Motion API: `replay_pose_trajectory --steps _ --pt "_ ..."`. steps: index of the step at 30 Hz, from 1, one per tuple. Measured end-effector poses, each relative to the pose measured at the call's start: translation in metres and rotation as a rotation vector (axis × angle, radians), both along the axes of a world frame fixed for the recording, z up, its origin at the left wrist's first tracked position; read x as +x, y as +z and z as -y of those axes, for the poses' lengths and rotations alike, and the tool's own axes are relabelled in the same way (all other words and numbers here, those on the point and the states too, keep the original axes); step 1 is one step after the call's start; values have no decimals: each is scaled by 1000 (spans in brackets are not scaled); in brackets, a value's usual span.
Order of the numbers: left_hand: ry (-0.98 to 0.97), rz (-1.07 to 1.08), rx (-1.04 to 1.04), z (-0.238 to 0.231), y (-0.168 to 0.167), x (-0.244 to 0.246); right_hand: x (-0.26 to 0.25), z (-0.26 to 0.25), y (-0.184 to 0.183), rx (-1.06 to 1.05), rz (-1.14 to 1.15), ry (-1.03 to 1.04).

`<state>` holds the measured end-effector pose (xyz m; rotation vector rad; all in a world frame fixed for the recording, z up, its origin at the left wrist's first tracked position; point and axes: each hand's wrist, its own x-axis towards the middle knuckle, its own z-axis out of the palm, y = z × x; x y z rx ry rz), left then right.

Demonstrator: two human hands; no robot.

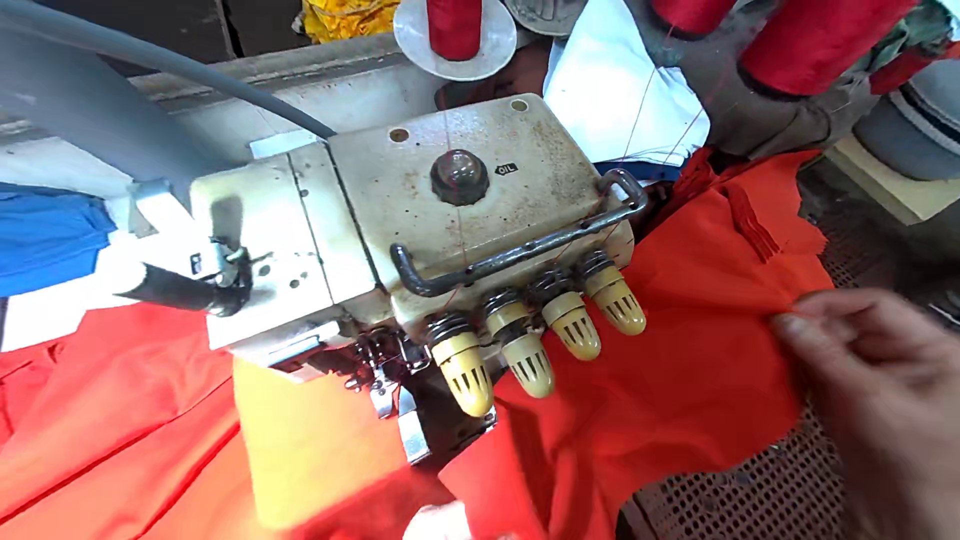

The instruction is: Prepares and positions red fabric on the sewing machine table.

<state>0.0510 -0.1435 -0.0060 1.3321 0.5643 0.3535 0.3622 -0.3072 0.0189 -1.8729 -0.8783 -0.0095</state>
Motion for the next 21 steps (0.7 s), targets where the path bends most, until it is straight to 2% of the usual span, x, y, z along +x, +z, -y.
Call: replay_pose_trajectory --steps 2,3,6,9,11,15,21 --pt "77 -119 -122 4 -2 9 21 5 4 -103 167 -174" --pt "125 -171 -215 7 -6 15 24 6 7 -191 255 -195" --pt "224 -255 -425 11 -18 27 -10 -15 12 -272 358 100" --pt "185 -264 -385 15 -27 24 -80 -33 -32 -260 208 536" --pt "152 -247 -309 17 -32 20 -115 -38 -59 -269 193 642" --pt "112 -219 -295 18 -32 14 -143 -38 -82 -302 266 560" --pt "125 -231 -347 20 -22 12 -153 -37 -88 -271 319 534"
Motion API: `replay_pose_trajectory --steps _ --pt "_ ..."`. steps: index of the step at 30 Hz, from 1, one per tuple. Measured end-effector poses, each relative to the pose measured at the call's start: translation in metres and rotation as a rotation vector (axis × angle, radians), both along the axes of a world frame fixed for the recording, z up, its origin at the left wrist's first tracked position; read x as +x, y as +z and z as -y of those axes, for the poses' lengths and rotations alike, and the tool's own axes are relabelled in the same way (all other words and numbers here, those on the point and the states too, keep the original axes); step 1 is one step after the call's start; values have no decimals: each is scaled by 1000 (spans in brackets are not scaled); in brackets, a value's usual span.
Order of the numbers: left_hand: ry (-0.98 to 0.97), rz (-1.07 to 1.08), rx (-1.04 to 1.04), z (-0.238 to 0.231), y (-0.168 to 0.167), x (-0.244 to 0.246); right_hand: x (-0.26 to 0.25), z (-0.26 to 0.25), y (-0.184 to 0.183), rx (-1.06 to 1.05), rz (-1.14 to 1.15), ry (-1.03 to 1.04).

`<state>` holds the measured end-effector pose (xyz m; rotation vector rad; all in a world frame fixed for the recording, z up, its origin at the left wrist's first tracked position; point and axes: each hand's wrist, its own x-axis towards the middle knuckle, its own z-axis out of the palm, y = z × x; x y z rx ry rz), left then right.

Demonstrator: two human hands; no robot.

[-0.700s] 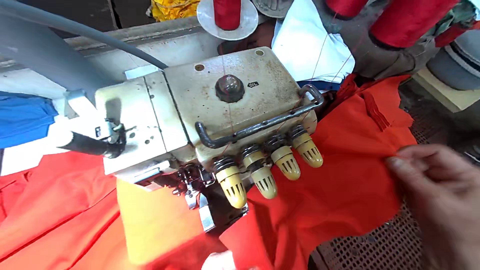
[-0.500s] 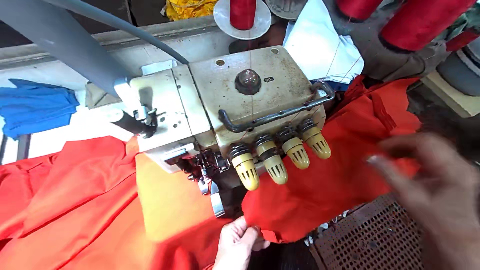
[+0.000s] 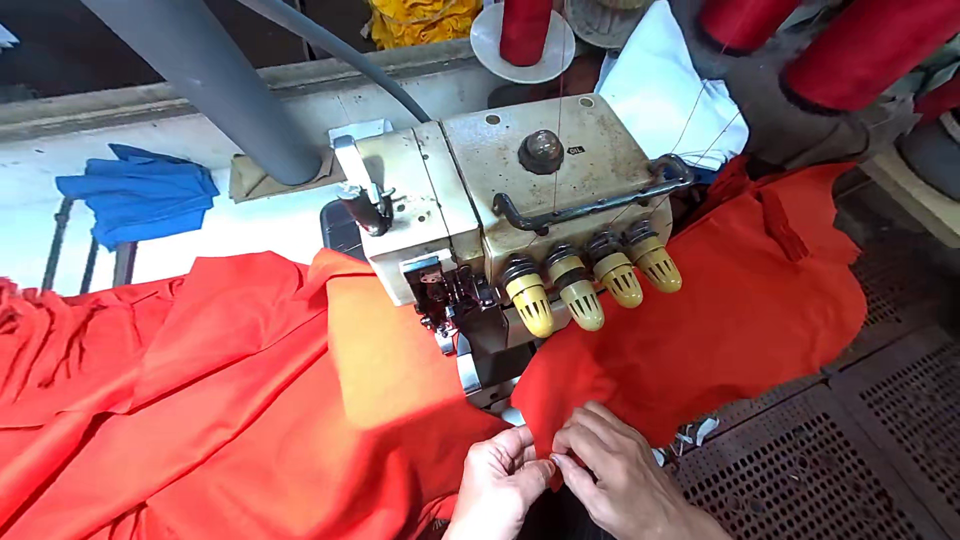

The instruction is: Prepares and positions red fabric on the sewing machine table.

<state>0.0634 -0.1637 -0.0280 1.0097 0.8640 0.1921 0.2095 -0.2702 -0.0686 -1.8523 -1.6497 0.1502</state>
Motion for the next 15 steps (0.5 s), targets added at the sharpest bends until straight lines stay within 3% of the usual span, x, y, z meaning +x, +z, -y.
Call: replay_pose_trajectory --steps 4,7,11,15 --pt "-14 27 58 -1 1 -1 -2 -4 0 46 22 30" --pt "18 63 98 -1 -5 0 1 -6 1 73 -105 82" --pt "59 188 25 0 -15 4 9 -6 6 36 -317 123" --pt "89 297 -63 4 -22 5 14 -6 12 -2 -377 70"
